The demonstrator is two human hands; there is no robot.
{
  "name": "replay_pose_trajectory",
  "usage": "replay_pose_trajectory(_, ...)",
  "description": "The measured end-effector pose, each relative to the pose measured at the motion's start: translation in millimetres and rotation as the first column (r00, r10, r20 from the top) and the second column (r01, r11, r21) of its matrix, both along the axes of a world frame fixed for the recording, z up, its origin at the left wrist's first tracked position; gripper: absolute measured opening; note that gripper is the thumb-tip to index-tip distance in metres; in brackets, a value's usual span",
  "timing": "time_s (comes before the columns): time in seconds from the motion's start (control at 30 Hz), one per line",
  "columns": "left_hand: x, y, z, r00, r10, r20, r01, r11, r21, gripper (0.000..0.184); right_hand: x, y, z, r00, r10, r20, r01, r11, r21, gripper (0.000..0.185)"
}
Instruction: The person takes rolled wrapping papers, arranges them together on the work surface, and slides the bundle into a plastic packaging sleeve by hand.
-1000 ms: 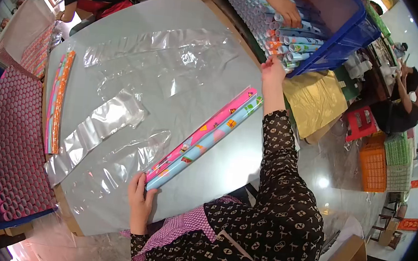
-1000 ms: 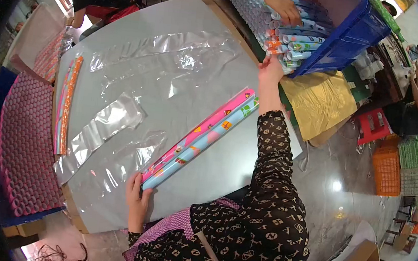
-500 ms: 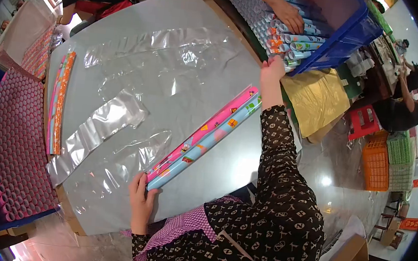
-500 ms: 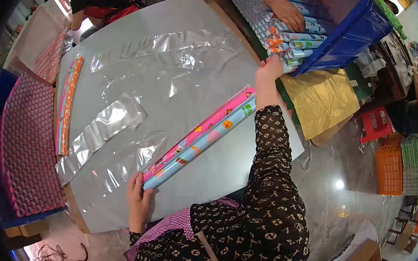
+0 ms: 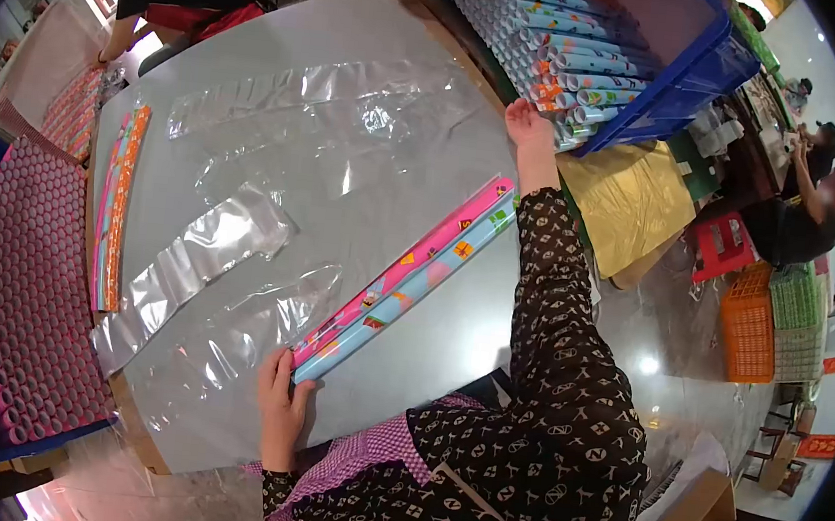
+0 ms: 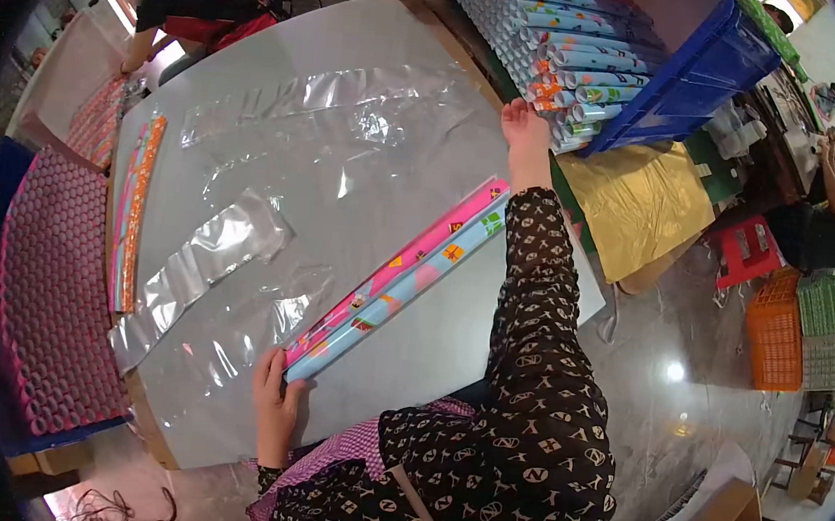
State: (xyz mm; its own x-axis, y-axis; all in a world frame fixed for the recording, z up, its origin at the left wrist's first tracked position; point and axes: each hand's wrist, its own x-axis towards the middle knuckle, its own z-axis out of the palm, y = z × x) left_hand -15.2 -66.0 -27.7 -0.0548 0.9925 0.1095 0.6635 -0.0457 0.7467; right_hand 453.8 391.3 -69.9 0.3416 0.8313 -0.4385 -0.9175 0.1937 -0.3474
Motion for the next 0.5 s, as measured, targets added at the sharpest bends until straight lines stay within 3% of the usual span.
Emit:
replay_pose_trajectory(0.03,0.8,1.4,0.5,1.000,0.001,0.019,-0.001,1.000,-0.004,0.052,-0.6,4.2,0.4,1.000,0.019,-0.018,-0.017,0.994,0.112,0.016)
replay_pose_trajectory(0.07,1.0,2.0,0.6,1.000,0.002,0.017,-0.002,1.000,0.001,0.052,-0.8,8.7,0.8,1.000,0.020,-0.021,-0.017,0.993,0.117,0.016)
replay_pose_trajectory(0.13,0.5,1.0,0.6,1.000,-0.017,0.006,0.017,1.000,0.007,0.051,-8.4,7.9,8.4,0.999,0.015,-0.032,-0.002,0.928,0.372,0.017)
replay_pose_trajectory(0.37,0.8,1.4,-0.3,1.000,0.000,-0.013,0.000,1.000,-0.006,0.051,-38.2,-19.3,27.1,0.997,-0.072,-0.030,0.078,0.896,0.437,0.017)
replay_pose_trajectory(0.5,4.6,0.9,10.5,1.000,0.011,-0.011,-0.011,0.999,-0.036,0.050,-41.3,-22.5,22.5,0.999,-0.049,-0.001,0.039,0.793,0.608,0.019)
